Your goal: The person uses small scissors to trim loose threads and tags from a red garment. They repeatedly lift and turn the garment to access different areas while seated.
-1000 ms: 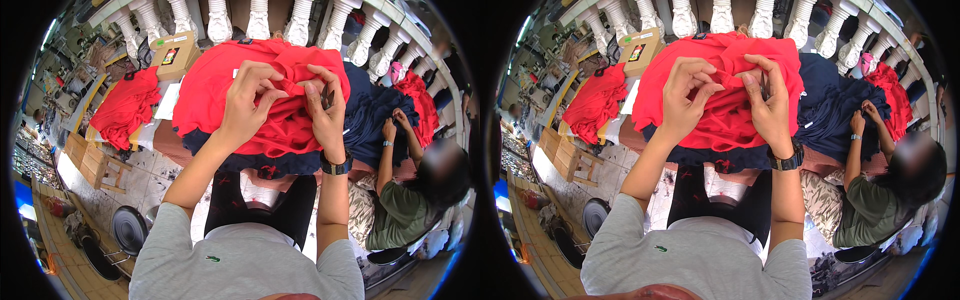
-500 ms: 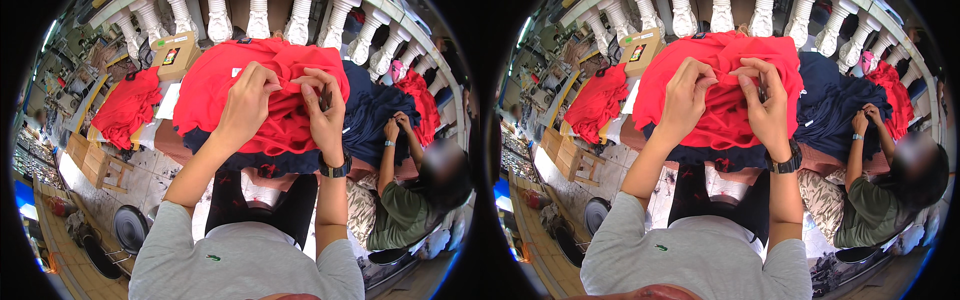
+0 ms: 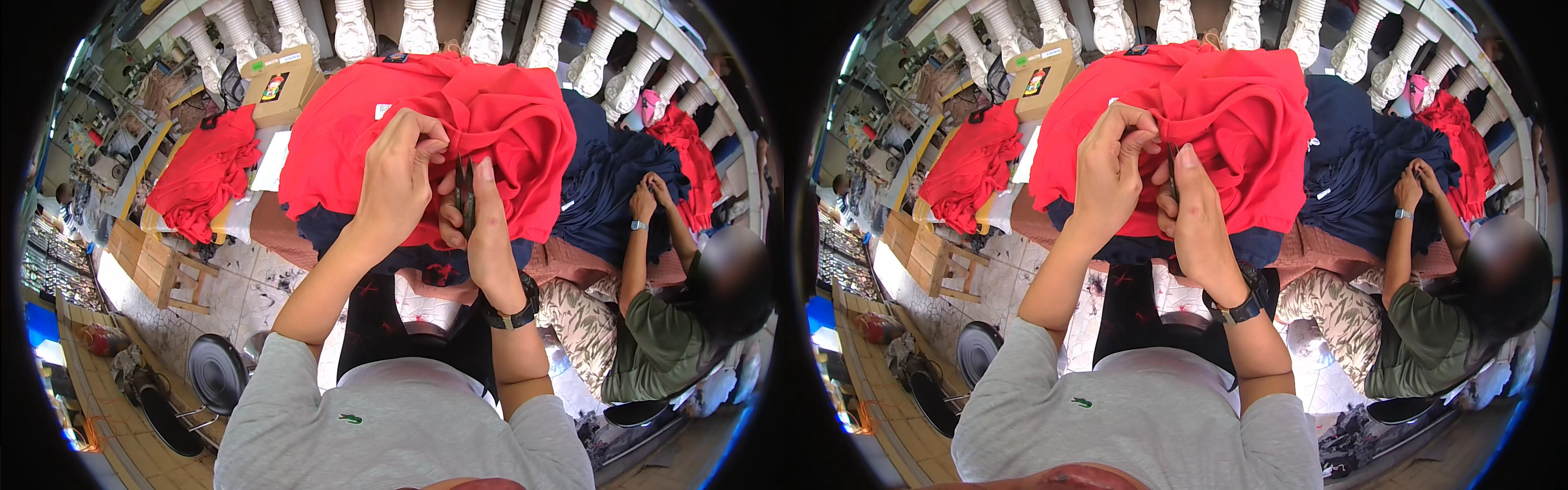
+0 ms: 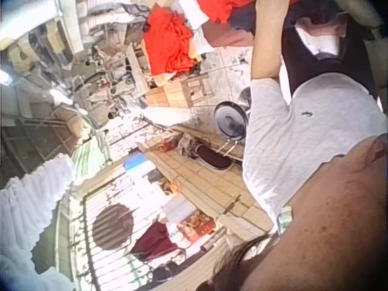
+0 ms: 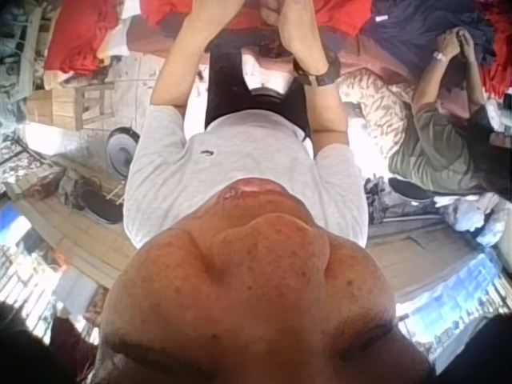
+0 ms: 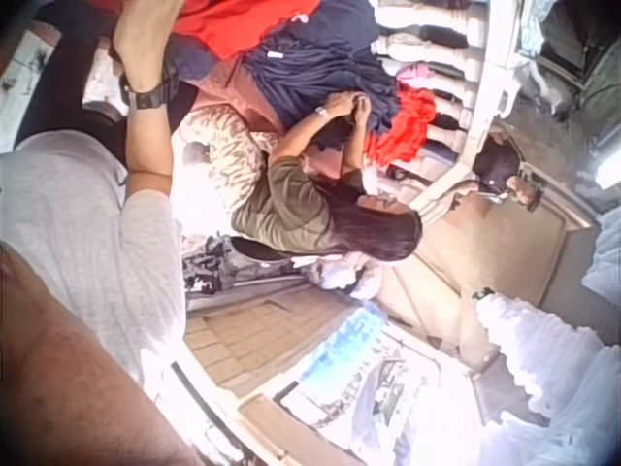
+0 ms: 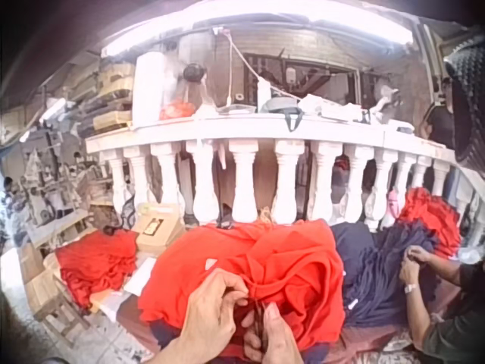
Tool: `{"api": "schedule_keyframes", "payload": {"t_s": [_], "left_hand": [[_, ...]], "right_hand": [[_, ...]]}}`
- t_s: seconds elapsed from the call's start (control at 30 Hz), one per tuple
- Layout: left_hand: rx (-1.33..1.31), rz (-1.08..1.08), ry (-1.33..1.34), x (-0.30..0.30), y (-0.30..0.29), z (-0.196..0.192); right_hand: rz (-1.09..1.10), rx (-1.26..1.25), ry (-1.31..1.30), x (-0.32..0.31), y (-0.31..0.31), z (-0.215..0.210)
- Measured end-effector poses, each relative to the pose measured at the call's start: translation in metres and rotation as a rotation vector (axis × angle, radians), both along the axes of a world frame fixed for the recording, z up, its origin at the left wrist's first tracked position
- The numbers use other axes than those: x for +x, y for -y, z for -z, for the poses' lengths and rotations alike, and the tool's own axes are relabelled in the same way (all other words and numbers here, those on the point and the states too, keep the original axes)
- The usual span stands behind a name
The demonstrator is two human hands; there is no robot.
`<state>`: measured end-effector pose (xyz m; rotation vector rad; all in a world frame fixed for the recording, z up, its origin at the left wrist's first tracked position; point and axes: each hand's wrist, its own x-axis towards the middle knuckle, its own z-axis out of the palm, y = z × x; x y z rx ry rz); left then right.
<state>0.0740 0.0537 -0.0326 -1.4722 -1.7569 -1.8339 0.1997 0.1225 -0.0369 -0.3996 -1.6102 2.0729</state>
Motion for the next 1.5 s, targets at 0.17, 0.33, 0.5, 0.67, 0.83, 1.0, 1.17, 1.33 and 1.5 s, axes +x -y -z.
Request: {"api": "schedule_keyframes", "payload": {"t_s": [0.17,0.33,0.5,0.67,0.83,1.0,1.17,1.33,1.5], "left_hand": [[0.036,-0.026,0.027,0.000,0.000,0.004],[0.008,-0.039,0.067,0.004,0.003,0.005],[0.043,-0.051,0.051,0.003,0.001,0.007],[0.116,0.070,0.023,-0.006,-0.001,0.019],[-0.106,0.074,-0.060,0.000,0.021,-0.018],[-0.171,-0.301,-0.467,-0.049,-0.005,-0.040],[0.312,-0.587,-0.457,-0.180,0.010,-0.128],[0.015,-0.112,-0.027,-0.339,0.094,-0.167],[-0.859,-0.246,0.025,-0.264,0.042,-0.127]], "right_hand": [[-0.034,0.002,0.017,-0.007,0.000,0.001],[0.005,0.024,-0.042,-0.016,0.001,0.001],[0.011,0.027,-0.048,-0.021,-0.001,0.004],[-0.004,0.089,-0.055,-0.018,-0.008,0.015],[0.104,0.201,-0.188,0.018,0.005,0.009],[0.222,0.514,-0.115,0.027,0.010,0.021],[0.376,0.652,-0.147,0.060,-0.006,0.031],[0.440,0.528,0.000,0.074,-0.031,0.027],[0.705,0.613,0.157,0.084,-0.070,0.046]]}}
